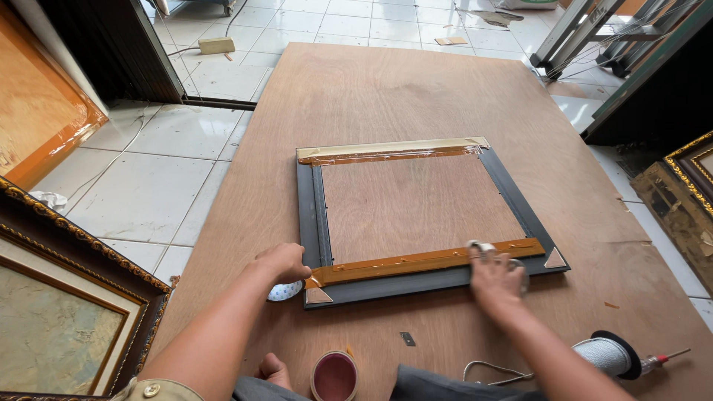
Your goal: The person applies brown and gold tape to the edges of a rectangular frame lying on a wooden board. They smooth the tape with a cloth, flip the frame to work on the opposite side, and continue taping and smoothing the edges.
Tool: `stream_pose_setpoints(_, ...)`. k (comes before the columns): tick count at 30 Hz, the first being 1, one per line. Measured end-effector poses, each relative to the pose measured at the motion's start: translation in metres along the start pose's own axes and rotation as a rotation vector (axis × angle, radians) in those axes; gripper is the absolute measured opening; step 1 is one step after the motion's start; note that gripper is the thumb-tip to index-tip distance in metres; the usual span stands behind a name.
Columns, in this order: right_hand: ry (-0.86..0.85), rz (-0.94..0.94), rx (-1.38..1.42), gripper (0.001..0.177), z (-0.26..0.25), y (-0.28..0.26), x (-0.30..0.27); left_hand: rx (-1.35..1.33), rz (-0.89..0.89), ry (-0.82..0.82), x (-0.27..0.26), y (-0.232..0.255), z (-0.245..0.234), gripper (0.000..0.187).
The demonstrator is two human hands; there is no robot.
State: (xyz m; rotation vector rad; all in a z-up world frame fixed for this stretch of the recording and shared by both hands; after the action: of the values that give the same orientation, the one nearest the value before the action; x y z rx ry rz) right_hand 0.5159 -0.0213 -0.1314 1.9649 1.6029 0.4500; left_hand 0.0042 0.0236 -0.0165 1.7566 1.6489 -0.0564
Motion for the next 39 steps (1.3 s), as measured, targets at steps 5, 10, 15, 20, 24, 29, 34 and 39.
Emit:
stream_pose_setpoints(5, -0.082, 0.106, 0.126, 0.076, 0.009, -0.010, 0.020, 0.033, -0.002, -0.021, -0.002, 0.005, -0.002, 0.071)
stream_pose_setpoints(10, -0.036, -0.177, 0.163, 0.075, -0.157, -0.140, -0.081, 0.108, 0.010, -0.027, 0.014, -0.005, 0.007, 0.071)
stream_pose_setpoints(15, 0.213, -0.470, 0.290, 0.071, -0.203, -0.178, -0.103, 0.113, -0.049, -0.046, -0.002, 0.004, 0.001, 0.077)
stream_pose_setpoints(20, 0.053, -0.152, 0.114, 0.068, -0.105, -0.053, -0.051, 0.056, -0.080, -0.034, -0.011, 0.008, -0.002, 0.074)
stream_pose_setpoints(24, -0.038, 0.168, 0.076, 0.065, 0.036, 0.061, 0.020, 0.046, -0.065, -0.008, -0.002, 0.005, 0.003, 0.069)
stream_pose_setpoints(29, -0.134, 0.309, 0.293, 0.060, 0.107, 0.123, 0.083, 0.069, -0.044, -0.036, 0.000, 0.004, 0.005, 0.067)
stream_pose_setpoints(34, -0.023, 0.276, 0.259, 0.049, 0.033, 0.068, 0.034, 0.077, -0.023, -0.065, 0.010, -0.004, 0.004, 0.069)
stream_pose_setpoints(39, 0.574, -0.262, 0.593, 0.011, -0.120, -0.061, -0.057, 0.096, 0.021, -0.058, 0.016, -0.007, 0.002, 0.067)
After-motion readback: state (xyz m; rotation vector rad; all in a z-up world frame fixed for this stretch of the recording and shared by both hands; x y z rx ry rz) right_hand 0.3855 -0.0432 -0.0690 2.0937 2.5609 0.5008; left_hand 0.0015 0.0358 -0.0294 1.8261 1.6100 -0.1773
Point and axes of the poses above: each hand's wrist, its own x-axis towards the middle knuckle, its own z-axis out of the palm, y = z × x, the point moved 4 cm from there along x, towards the middle knuckle, and after that the axes turned 15 degrees about -x, right-handed, at the moved point
